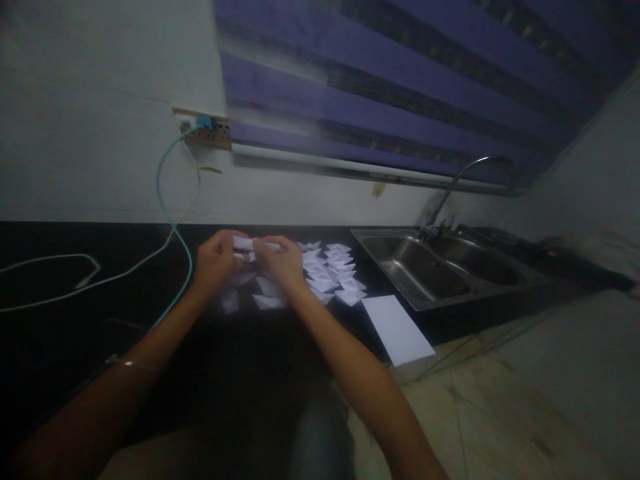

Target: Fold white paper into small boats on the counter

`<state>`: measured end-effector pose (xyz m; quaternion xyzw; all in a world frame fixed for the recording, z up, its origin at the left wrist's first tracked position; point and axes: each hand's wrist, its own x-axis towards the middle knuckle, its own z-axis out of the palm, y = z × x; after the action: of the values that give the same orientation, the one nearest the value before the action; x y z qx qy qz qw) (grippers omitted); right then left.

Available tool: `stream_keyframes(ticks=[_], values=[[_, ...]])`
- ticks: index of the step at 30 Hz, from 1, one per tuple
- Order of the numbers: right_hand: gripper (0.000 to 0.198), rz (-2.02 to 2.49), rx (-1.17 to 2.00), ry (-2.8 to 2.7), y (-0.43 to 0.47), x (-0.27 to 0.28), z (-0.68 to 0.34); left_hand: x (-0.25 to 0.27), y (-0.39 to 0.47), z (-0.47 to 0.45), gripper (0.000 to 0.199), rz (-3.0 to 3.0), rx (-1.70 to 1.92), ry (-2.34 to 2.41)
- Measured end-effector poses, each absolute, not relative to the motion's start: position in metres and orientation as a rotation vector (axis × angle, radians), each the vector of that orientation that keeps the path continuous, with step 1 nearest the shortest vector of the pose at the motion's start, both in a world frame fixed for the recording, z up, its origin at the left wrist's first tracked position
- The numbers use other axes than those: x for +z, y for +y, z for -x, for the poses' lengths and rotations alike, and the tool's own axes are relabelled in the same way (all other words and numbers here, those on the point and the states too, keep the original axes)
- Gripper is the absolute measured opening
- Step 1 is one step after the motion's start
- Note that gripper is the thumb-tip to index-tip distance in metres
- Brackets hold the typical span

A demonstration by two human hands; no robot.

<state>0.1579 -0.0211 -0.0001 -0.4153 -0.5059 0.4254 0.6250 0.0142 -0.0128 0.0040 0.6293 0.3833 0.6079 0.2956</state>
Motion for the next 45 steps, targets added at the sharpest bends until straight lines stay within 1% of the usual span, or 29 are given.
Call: stream_keyframes(ticks=[3,6,11,14,18,24,26,30,33,40,45], values=[[0.042,0.952,0.926,-1.107,-0.022,0.002,-0.158,0.005,-0.011,-0.018,0.031,-1.595,1.630,0.907],[0.039,0.910,0.882,-1.051,-0.024,0.006,-0.158,0.005,-0.009,-0.018,0.033,-1.567,1.559,0.792],[0.038,0.928,0.823,-1.093,-0.025,0.006,-0.158,0.004,-0.010,-0.013,0.037,-1.724,1.217,0.787],[0.039,0.931,0.821,-1.164,-0.023,0.003,-0.159,0.004,-0.013,-0.011,0.045,-1.831,1.108,0.802],[0.039,0.881,0.891,-1.219,-0.020,0.001,-0.162,0.006,-0.013,-0.007,0.045,-1.866,1.156,0.775],[0.037,0.825,1.043,-1.312,-0.019,0.002,-0.170,0.008,-0.012,0.000,0.041,-1.693,1.179,0.742],[0.036,0.819,1.052,-1.313,-0.019,0.002,-0.171,0.006,-0.011,0.000,0.047,-1.688,1.147,0.727],[0.034,0.838,1.075,-1.286,-0.019,0.003,-0.172,0.004,-0.010,-0.002,0.064,-1.816,1.111,0.762],[0.034,0.871,1.085,-1.272,-0.019,0.001,-0.170,0.005,-0.011,-0.002,0.070,-1.921,1.153,0.828],[0.036,0.877,1.136,-1.250,-0.020,0.000,-0.170,0.008,-0.013,-0.002,0.070,-1.886,1.141,0.864],[0.044,0.864,1.185,-1.334,-0.023,0.001,-0.171,0.008,-0.010,0.000,0.068,-1.822,1.190,0.912]])
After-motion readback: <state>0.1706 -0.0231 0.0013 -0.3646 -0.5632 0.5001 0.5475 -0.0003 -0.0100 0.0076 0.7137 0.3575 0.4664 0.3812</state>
